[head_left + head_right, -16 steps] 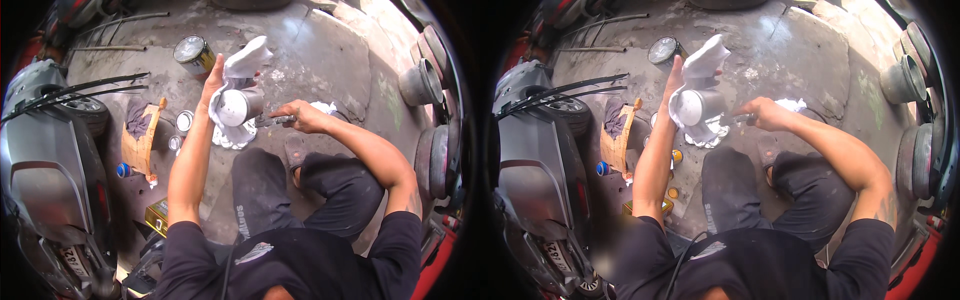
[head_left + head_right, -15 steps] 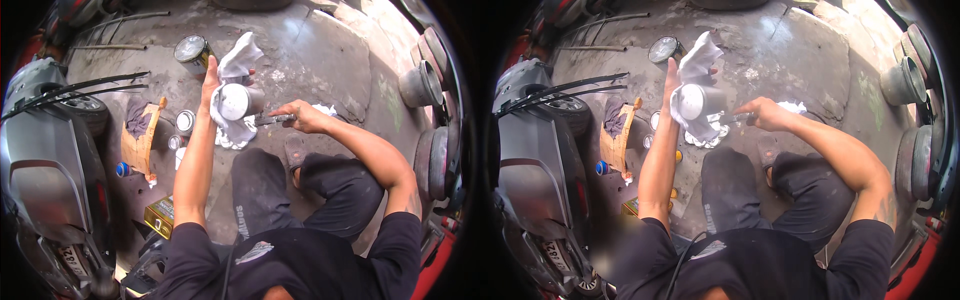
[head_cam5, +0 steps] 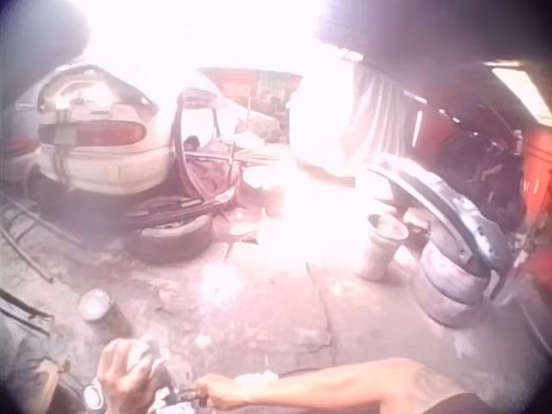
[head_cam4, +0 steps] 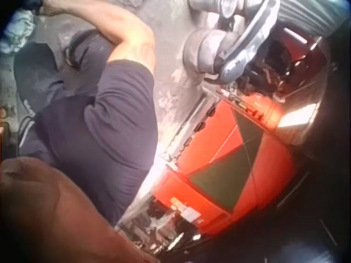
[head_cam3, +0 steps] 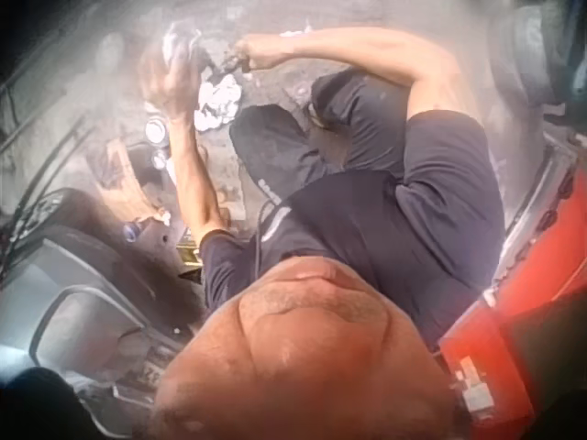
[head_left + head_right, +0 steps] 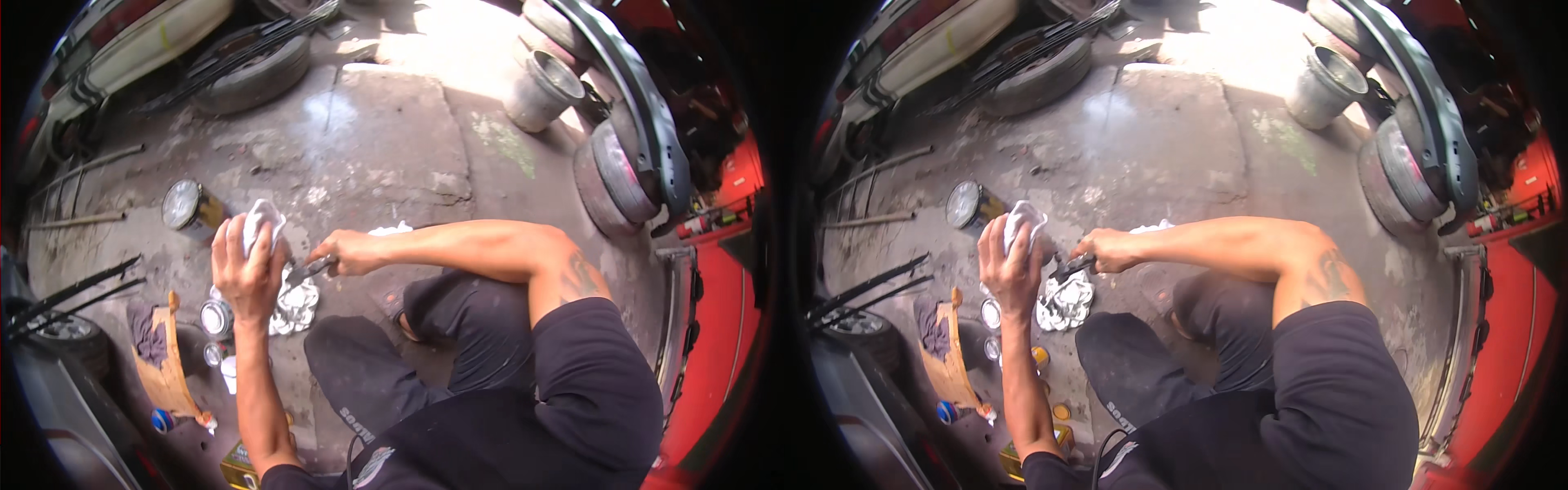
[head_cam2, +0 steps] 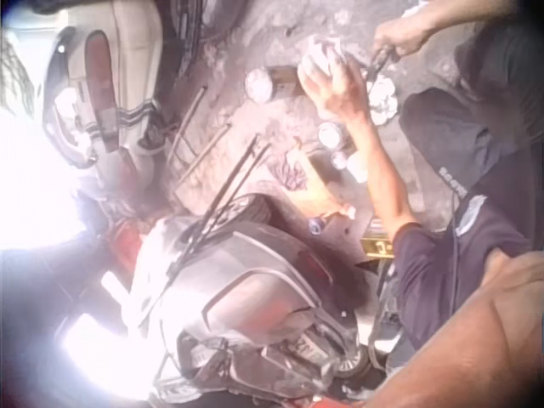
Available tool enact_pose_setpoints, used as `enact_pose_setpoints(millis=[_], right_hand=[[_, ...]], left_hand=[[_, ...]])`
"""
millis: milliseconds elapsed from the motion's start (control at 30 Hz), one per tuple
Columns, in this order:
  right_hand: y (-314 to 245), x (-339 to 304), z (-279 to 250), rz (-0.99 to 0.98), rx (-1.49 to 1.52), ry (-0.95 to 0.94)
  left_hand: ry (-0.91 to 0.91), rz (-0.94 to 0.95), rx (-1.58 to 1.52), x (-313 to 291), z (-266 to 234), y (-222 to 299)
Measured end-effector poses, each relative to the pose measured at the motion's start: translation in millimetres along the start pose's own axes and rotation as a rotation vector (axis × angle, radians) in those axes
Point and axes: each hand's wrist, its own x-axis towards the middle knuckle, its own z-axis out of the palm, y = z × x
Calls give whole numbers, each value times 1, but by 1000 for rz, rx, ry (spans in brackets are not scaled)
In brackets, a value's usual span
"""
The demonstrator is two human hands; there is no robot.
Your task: The person uses a spray gun to apply paint to car parts arranged on a metal rack. They then sit on the floor to clean the spray gun with a solvent and a cloth, and inspect a painted car part.
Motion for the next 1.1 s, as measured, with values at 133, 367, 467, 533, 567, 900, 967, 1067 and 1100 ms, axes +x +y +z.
enact_pose_setpoints(millis=[133, 367, 467, 533, 567, 900, 967, 1067, 1100], right_hand=[[-19, -5, -3, 17, -5, 52], [-24, -1, 4, -24, 100, 170], [-25, 6, 4, -136, 45, 199], [-45, 8, -10, -71, 4, 92], [-25, 8, -1, -116, 116, 135], [-49, -11, -37, 163, 202, -100], [-44, -15, -42, 202, 179, 5], [-44, -14, -43, 168, 216, 32], [-36, -15, -38, 214, 188, 59]], left_hand=[[190, -263, -274, 5, 11, -19], [744, -993, -887, -10, 57, 25], [749, -1092, -847, -26, 77, 52], [550, -1026, -677, -53, 87, 23], [489, -997, -682, -61, 91, 13], [277, -1157, -1562, -116, 73, -37], [586, -1433, -1998, -128, 69, -35], [419, -1208, -1483, -106, 67, 13], [359, -1138, -1320, -97, 71, 37]])
